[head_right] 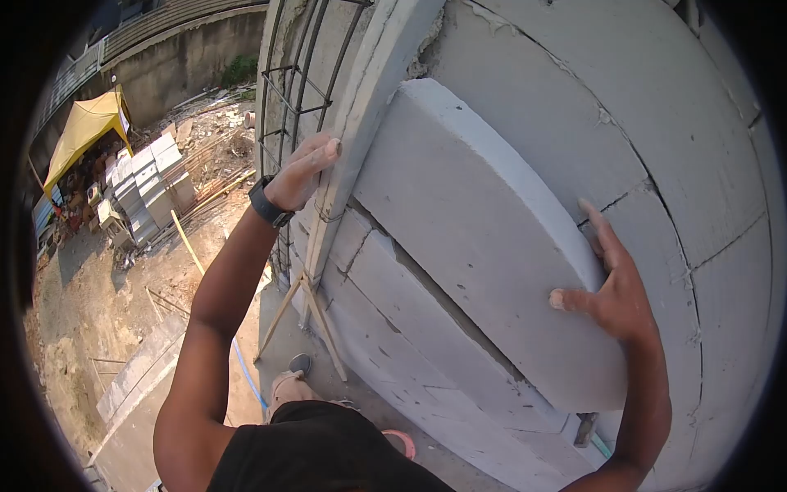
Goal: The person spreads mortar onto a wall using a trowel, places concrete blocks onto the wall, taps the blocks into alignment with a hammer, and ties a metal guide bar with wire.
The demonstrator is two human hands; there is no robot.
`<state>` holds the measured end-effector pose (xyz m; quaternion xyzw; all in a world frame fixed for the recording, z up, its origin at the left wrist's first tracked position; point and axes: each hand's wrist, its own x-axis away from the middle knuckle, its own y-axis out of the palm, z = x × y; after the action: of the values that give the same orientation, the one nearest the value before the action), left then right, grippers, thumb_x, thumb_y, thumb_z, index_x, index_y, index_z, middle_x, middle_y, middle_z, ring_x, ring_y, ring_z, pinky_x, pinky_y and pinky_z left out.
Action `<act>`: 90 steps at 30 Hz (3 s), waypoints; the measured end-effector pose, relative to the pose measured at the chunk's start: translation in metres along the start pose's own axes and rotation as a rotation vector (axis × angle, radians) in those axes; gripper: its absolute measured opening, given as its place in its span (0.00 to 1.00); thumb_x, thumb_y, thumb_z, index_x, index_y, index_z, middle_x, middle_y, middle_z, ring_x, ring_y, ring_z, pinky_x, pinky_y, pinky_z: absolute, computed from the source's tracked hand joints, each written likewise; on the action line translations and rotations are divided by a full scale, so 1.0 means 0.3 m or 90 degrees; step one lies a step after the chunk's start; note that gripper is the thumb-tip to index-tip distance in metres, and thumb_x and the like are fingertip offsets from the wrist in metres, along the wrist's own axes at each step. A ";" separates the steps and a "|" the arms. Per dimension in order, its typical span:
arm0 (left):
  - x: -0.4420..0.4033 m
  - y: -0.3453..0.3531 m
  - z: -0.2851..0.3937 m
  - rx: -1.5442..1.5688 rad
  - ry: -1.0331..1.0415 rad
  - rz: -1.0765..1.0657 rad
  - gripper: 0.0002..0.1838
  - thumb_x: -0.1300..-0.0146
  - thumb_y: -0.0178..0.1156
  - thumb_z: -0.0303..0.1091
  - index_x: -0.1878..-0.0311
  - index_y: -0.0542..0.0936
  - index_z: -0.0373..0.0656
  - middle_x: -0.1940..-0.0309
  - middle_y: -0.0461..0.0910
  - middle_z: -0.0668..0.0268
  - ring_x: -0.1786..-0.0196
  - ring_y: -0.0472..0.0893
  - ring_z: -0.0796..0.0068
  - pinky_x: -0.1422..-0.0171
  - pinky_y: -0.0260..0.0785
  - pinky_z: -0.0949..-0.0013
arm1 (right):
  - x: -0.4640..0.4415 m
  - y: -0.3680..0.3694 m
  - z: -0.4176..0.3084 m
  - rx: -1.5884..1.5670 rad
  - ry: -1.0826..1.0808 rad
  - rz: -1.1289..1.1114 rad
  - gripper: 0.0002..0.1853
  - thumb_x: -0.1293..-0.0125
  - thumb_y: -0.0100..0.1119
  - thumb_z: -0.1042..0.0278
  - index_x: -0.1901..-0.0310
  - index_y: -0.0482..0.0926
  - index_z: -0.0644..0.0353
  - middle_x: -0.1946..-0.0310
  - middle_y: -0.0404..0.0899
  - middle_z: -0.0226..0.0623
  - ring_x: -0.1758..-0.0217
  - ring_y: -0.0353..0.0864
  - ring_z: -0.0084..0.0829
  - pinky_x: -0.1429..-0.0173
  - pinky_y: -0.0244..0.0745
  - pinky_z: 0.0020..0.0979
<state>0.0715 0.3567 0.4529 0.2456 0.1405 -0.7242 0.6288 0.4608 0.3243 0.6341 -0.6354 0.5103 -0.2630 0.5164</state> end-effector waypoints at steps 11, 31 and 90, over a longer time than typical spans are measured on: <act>-0.019 -0.069 -0.098 0.014 0.177 0.035 0.48 0.34 0.50 0.68 0.27 0.65 0.31 0.30 0.68 0.46 0.26 0.65 0.57 0.23 0.52 0.59 | -0.097 0.049 -0.105 0.048 0.006 0.010 0.70 0.80 0.72 0.42 0.23 0.60 0.48 0.59 0.82 0.50 0.53 0.84 0.52 0.40 0.75 0.51; 0.130 -0.134 -0.322 -0.167 0.079 0.308 0.26 0.30 0.63 0.33 0.34 0.72 0.28 0.44 0.82 0.55 0.43 0.80 0.74 0.37 0.71 0.70 | -0.146 0.140 -0.214 0.076 0.004 0.018 0.72 0.80 0.80 0.35 0.24 0.60 0.48 0.54 0.83 0.53 0.51 0.85 0.53 0.36 0.73 0.53; 0.136 -0.111 -0.400 0.102 0.121 0.377 0.28 0.35 0.67 0.23 0.34 0.71 0.26 0.40 0.78 0.55 0.38 0.79 0.70 0.32 0.71 0.68 | -0.172 0.163 -0.206 0.097 0.014 0.022 0.71 0.82 0.78 0.37 0.24 0.62 0.44 0.46 0.81 0.57 0.45 0.83 0.56 0.35 0.73 0.53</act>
<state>0.0569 0.3895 0.3268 0.3912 0.0640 -0.4922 0.7750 0.3715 0.3505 0.6190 -0.5827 0.5050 -0.2991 0.5622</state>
